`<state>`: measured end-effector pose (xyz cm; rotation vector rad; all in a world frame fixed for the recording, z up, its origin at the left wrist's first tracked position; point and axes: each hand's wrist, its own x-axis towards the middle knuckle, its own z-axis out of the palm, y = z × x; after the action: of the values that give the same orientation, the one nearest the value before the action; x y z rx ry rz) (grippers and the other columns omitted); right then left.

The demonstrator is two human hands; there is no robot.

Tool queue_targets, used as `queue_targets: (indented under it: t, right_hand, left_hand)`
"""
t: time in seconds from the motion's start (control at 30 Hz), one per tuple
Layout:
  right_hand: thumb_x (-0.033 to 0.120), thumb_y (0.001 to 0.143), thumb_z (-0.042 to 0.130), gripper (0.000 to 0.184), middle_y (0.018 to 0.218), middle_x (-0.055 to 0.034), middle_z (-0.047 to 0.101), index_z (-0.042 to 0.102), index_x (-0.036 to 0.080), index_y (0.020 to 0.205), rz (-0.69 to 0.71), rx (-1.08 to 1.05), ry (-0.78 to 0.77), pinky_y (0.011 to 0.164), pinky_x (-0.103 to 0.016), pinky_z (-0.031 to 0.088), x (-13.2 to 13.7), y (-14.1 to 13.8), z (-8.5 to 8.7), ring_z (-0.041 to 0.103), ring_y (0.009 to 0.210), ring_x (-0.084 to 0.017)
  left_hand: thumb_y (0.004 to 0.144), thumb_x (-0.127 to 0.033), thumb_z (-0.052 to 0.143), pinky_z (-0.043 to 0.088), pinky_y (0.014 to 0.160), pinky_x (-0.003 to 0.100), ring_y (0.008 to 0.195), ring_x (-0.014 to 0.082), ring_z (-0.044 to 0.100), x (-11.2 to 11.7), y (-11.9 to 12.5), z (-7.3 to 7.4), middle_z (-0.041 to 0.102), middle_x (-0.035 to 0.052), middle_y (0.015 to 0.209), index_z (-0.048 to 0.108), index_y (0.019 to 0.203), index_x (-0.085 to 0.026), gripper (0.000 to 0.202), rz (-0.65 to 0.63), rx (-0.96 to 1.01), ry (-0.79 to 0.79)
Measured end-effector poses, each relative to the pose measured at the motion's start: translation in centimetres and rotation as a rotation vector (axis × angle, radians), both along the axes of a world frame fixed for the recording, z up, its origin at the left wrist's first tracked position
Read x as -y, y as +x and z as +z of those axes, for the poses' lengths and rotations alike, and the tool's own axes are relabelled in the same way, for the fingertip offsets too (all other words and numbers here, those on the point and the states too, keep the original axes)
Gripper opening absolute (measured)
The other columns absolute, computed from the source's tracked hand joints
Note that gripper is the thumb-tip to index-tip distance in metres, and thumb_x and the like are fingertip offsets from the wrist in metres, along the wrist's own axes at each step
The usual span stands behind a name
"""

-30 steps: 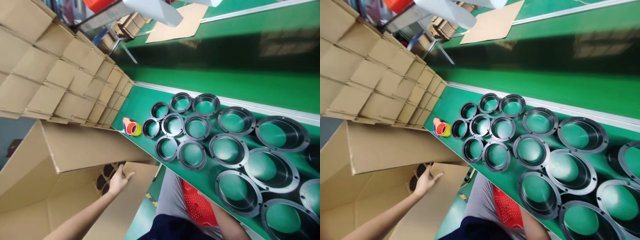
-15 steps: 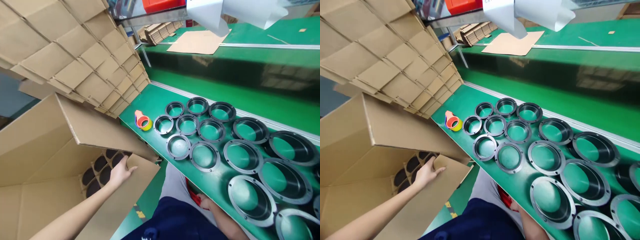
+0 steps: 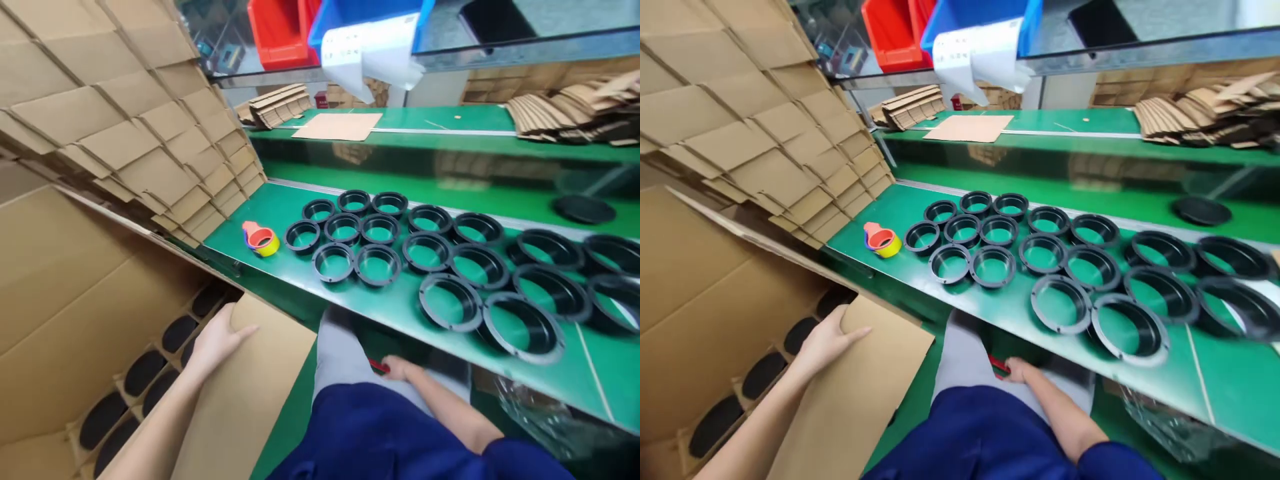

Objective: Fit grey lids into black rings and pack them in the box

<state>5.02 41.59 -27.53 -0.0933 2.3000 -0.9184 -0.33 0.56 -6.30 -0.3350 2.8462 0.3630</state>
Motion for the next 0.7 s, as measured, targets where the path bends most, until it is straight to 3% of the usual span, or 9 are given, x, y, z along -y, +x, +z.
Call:
queue_targets:
  t: [0.13,0.23,0.33,0.43,0.6,0.7]
  right_hand:
    - [0.028,0.102,0.069,0.022,0.124,-0.0099,0.064,0.067,0.015,0.119,-0.129,0.06,0.026,0.098,-0.046,0.057,-2.7,0.5,-1.4,0.064,0.111,-0.025]
    - [0.029,0.103,0.067,0.025,0.135,-0.0115,0.06,0.065,0.016,0.125,-0.263,0.013,0.035,0.107,-0.051,0.05,-5.4,0.3,-1.7,0.059,0.123,-0.028]
    - [0.03,0.104,0.064,0.03,0.135,-0.0125,0.062,0.064,0.016,0.13,-0.342,-0.068,0.042,0.11,-0.049,0.048,-7.4,1.1,-0.7,0.061,0.122,-0.027]
    - [0.027,0.102,0.061,0.034,0.133,-0.0147,0.065,0.064,0.015,0.133,-0.335,-0.168,0.024,0.111,-0.043,0.048,-7.8,2.7,1.2,0.063,0.121,-0.028]
    - [0.031,0.094,0.061,0.041,0.131,-0.0142,0.067,0.067,0.013,0.13,-0.201,-0.271,-0.057,0.106,-0.042,0.051,-6.8,5.4,4.0,0.066,0.117,-0.03]
    - [0.038,0.094,0.059,0.048,0.136,-0.0121,0.064,0.064,0.016,0.136,-0.121,-0.29,-0.115,0.104,-0.043,0.053,-6.4,6.4,5.9,0.066,0.115,-0.029]
  left_hand:
    - [0.08,-0.064,0.054,0.049,0.105,0.047,0.127,0.0393,0.058,-0.3,0.3,0.4,0.057,0.0187,0.142,0.044,0.141,-0.014,0.08,-0.189,-0.132,0.014]
    - [0.08,-0.065,0.051,0.05,0.104,0.05,0.13,0.0429,0.055,-0.4,0.3,0.2,0.055,0.0235,0.143,0.04,0.146,-0.009,0.087,-0.295,-0.187,-0.085]
    - [0.086,-0.059,0.045,0.051,0.097,0.056,0.127,0.0467,0.055,-0.7,0.4,-0.2,0.055,0.0272,0.141,0.039,0.15,-0.005,0.084,-0.41,-0.274,-0.256]
    - [0.092,-0.046,0.04,0.046,0.101,0.06,0.131,0.0451,0.053,-2.0,0.6,-0.3,0.054,0.0258,0.145,0.047,0.147,-0.006,0.068,-0.578,-0.454,-0.342]
    - [0.101,-0.039,0.039,0.038,0.114,0.051,0.136,0.0317,0.053,-8.1,-1.0,1.0,0.059,0.0169,0.145,0.056,0.141,-0.013,0.051,-0.753,-0.58,-0.161]
    - [0.105,-0.039,0.036,0.023,0.125,0.053,0.148,0.0275,0.04,-13.3,-3.9,1.7,0.049,0.0131,0.156,0.049,0.149,-0.017,0.051,-0.753,-0.511,-0.077]
